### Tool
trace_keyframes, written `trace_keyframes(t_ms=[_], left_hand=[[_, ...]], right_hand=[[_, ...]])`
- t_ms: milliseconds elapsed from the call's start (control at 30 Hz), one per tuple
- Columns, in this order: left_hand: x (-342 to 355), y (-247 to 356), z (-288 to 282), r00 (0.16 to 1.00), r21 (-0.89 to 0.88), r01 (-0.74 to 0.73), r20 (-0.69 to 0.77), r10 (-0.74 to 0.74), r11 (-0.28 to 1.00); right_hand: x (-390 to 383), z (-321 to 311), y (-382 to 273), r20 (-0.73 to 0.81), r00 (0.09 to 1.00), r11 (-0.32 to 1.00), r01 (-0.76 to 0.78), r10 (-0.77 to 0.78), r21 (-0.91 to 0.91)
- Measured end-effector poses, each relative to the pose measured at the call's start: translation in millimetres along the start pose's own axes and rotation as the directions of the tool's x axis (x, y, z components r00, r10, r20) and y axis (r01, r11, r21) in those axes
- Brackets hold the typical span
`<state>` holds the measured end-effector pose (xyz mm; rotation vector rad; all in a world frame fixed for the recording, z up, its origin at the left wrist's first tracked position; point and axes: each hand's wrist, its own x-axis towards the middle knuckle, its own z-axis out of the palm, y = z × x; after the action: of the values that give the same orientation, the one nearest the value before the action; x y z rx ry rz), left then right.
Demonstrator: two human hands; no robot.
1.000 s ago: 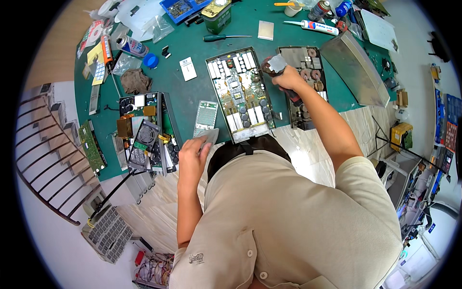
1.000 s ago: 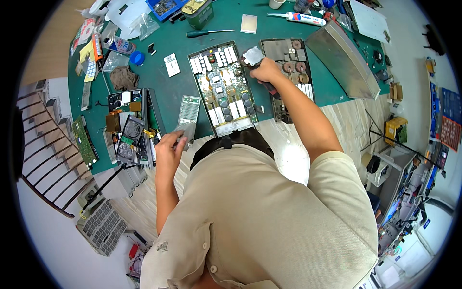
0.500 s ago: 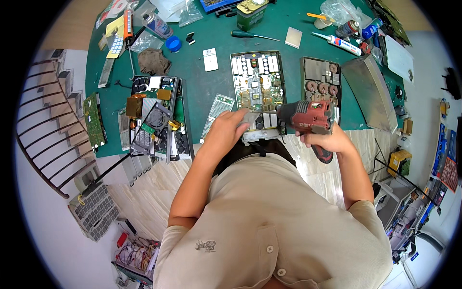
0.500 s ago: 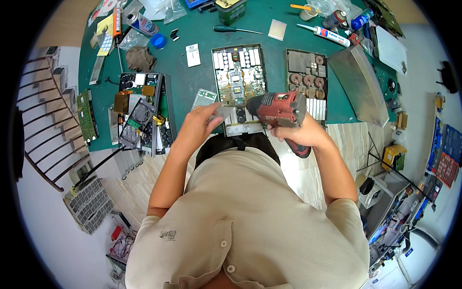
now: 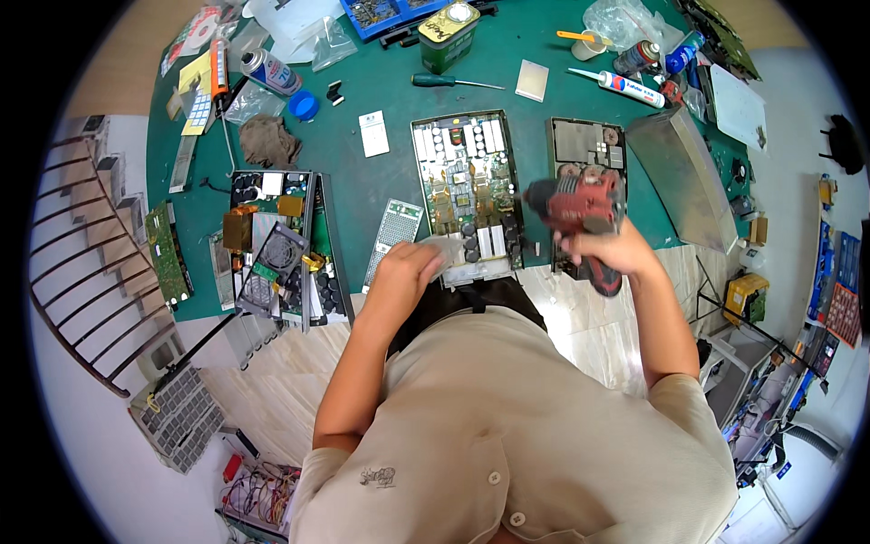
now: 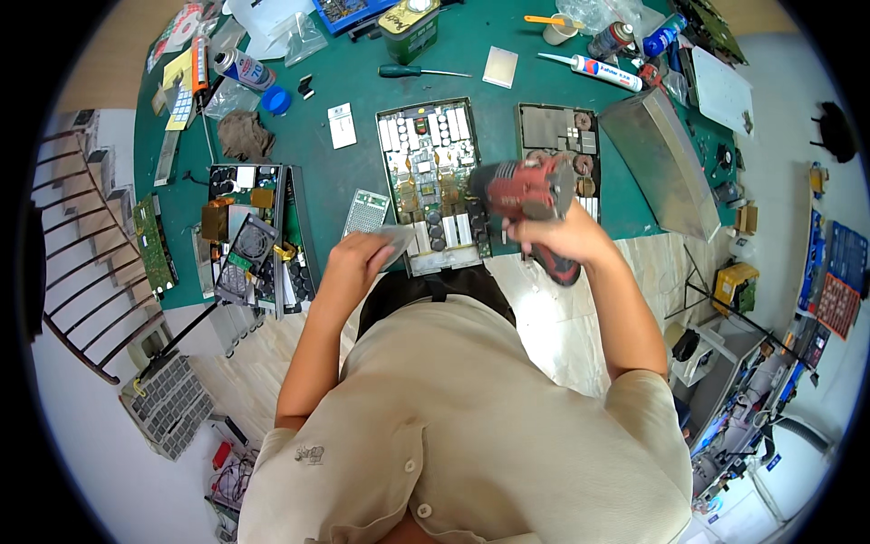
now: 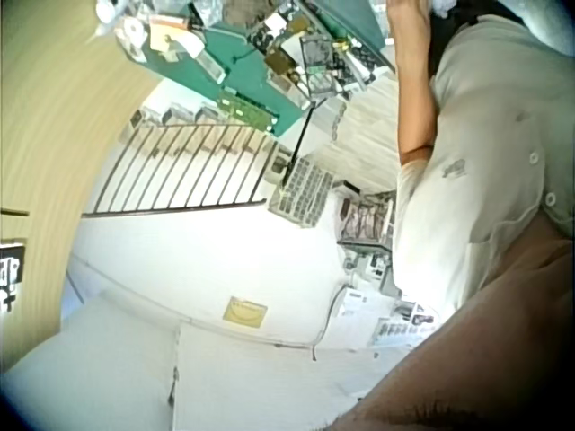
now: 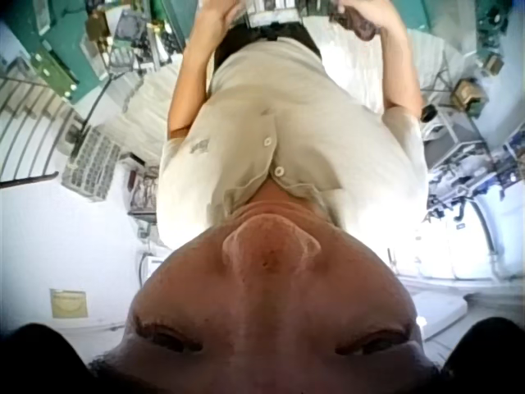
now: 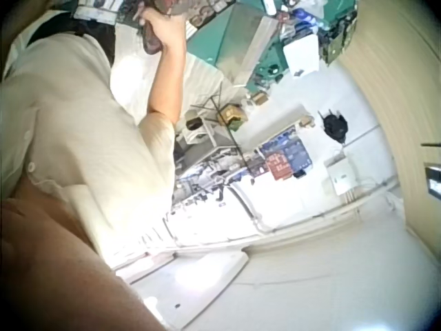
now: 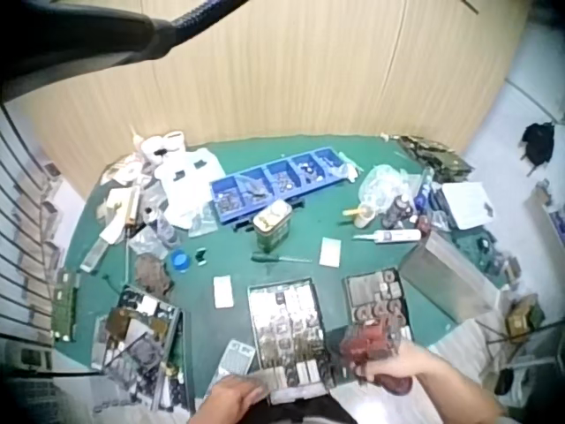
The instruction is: The person uses a power drill to remove screws from an electronic assembly and then lifts off metal shield plates by hand.
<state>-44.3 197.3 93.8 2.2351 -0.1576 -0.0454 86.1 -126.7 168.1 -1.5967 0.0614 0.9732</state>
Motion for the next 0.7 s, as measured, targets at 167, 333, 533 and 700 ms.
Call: trace_keyframes(t_ms=[167,333,533,700], left_hand=[[-19.3,-7.4,-5.9,0.991,0.041,0.133,-0.004,-0.133,0.99],[-29.8,-7.8,-7.4,0.969,0.053,0.246,-0.046,-0.244,0.968],[-39.4,-12.9,-2.4,0.945,0.043,0.325,-0.062,-0.322,0.945],[-40.2,-15.5,-0.6,0.939,0.037,0.343,-0.057,-0.34,0.939]], right_hand=[[96.8,-39.4,-1.7,-0.155,0.988,0.977,-0.02,-0.014,-0.213],[178.8,-55.7,2.4,-0.222,0.975,0.935,-0.089,0.012,-0.343],[228.0,-79.5,26.9,-0.28,0.959,0.865,-0.173,0.039,-0.471],[238.0,-80.3,32.0,-0.304,0.952,0.854,-0.178,0.025,-0.488]])
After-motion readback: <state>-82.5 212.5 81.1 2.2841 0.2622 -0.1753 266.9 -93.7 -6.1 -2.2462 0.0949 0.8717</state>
